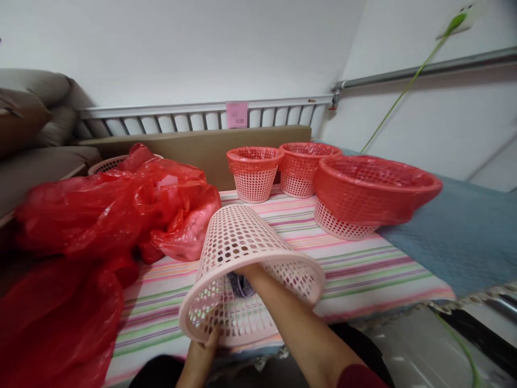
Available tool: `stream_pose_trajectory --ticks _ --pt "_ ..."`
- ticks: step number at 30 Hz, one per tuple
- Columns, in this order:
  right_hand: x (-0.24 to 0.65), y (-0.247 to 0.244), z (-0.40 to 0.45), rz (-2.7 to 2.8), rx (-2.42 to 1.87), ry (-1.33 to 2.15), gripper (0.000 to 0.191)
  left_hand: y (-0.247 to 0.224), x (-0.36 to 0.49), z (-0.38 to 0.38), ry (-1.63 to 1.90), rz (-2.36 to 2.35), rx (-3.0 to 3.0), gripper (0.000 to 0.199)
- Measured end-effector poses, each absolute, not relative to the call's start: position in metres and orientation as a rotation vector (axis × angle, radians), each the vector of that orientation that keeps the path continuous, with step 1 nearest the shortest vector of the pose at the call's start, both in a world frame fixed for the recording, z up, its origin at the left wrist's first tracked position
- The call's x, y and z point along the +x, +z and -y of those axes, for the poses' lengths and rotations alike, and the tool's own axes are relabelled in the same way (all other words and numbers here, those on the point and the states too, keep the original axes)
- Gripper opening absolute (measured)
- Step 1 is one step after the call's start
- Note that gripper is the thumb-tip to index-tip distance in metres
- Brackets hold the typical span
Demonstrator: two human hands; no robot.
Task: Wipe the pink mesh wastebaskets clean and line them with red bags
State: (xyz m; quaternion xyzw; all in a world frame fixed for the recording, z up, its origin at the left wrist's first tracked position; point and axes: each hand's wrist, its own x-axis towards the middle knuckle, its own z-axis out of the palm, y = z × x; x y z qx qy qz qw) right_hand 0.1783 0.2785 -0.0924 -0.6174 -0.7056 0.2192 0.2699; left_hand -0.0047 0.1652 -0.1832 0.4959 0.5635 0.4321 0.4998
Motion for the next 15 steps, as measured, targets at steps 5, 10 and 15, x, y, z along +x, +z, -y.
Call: stream_pose_trajectory --ticks 5,10,15 --pt "0.174 -0.100 -0.197 2.084 -1.735 0.496 0.036 -0.175 -0.006 -0.167 1.044 -1.342 1.206 0.042" --pt "0.174 -0.110 -0.116 2.174 -1.693 0.467 0.031 -0.166 -0.002 -0.163 1.115 -1.275 1.221 0.050" --pt "0.172 -0.105 -0.108 2.141 -1.716 0.464 0.031 -0.147 -0.018 -0.168 1.208 -1.259 1.218 0.068"
